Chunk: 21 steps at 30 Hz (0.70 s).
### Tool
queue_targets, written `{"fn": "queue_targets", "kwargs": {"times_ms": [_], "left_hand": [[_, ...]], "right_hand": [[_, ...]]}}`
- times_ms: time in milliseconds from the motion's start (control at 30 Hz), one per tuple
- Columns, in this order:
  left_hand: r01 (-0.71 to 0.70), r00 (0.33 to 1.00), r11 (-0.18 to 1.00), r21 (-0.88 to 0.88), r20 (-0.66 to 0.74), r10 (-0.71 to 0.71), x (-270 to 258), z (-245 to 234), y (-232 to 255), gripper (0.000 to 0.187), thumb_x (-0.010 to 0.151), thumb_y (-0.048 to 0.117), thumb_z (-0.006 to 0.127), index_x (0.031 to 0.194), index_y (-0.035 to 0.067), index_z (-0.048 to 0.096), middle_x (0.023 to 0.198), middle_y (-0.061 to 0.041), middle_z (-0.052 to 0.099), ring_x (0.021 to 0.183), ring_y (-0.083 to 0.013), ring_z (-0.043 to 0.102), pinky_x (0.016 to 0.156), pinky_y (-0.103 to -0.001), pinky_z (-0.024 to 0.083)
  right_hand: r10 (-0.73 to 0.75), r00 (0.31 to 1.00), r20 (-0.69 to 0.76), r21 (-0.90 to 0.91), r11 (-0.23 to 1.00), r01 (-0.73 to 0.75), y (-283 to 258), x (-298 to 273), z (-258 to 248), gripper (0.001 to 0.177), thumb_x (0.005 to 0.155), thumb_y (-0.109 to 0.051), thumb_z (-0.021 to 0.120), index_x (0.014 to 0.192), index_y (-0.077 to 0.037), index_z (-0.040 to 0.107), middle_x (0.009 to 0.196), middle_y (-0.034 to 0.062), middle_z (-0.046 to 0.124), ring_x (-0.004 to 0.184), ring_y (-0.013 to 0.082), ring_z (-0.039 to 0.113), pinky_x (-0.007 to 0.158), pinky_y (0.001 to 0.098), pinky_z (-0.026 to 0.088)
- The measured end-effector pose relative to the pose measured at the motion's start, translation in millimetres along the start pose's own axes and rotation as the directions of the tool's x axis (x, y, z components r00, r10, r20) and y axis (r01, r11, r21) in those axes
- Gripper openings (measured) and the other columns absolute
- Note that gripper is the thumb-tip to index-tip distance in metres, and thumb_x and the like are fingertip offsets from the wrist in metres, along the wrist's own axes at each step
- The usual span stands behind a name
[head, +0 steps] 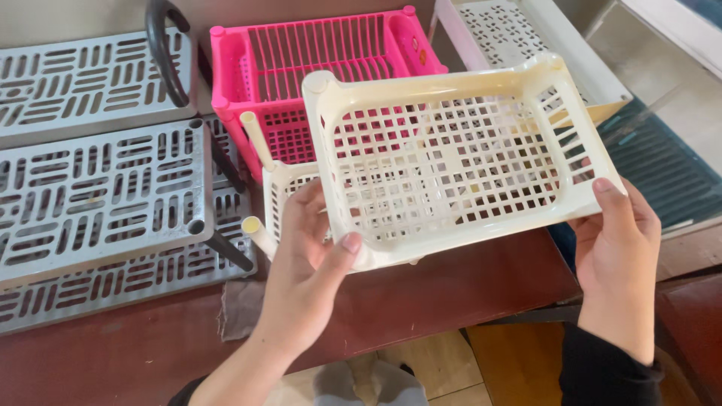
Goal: The person assembles a small plastic stool by inserting four cylindrical legs into a perforated seat base. The person repeatedly inserts and removes the legs, then places the completed stool on the table.
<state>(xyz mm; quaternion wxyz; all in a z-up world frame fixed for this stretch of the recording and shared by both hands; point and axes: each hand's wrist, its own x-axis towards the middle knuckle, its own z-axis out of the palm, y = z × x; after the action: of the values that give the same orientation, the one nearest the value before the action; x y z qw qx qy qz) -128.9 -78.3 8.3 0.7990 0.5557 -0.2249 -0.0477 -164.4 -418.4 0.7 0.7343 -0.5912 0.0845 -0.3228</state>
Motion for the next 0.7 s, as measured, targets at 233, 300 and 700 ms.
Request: {"fn": "queue_targets", "kwargs": {"times_ms": [233,300,700], "left_hand": [[0.145,0.985,0.985,-0.089,0.104,-0.136,-1,83,-42,0.076,0.094,0.017,0.069,0.153,0.001,0.023,0.144,-0.016,0.049,0.133,-0.0226,0.053,0.107,-0.043,0.052],[0.188,0.974,0.981,-0.043,0.138,-0.181,1,101,-52,0.076,0.093,0.017,0.069,0.153,0.002,0.024,0.141,-0.017,0.053,0.124,-0.0230,0.059,0.100,-0.041,0.055],[-0.172,0.970,0.893,0.416,0.228,0.081,-2,153,-147,0.069,0.091,0.010,0.073,0.151,0.001,0.038,0.150,-0.019,0.048,0.124,-0.0278,0.062,0.095,-0.036,0.056]], "right_hand": [[0.023,0.973,-0.228,0.024,1.000,-0.018,32,4,-87,0.032,0.106,-0.008,0.053,0.132,0.009,0.058,0.122,0.0157,0.070,0.108,0.0233,0.072,0.096,0.0355,0.060],[0.052,0.950,-0.309,0.013,0.999,-0.050,51,7,-115,0.032,0.105,-0.009,0.053,0.133,0.007,0.055,0.121,0.0146,0.070,0.109,0.0218,0.073,0.096,0.0350,0.057],[0.406,0.853,-0.327,-0.141,0.872,-0.469,215,10,-229,0.035,0.107,-0.014,0.047,0.140,-0.001,0.047,0.115,0.0108,0.065,0.090,0.0190,0.061,0.077,0.0356,0.051]]}}
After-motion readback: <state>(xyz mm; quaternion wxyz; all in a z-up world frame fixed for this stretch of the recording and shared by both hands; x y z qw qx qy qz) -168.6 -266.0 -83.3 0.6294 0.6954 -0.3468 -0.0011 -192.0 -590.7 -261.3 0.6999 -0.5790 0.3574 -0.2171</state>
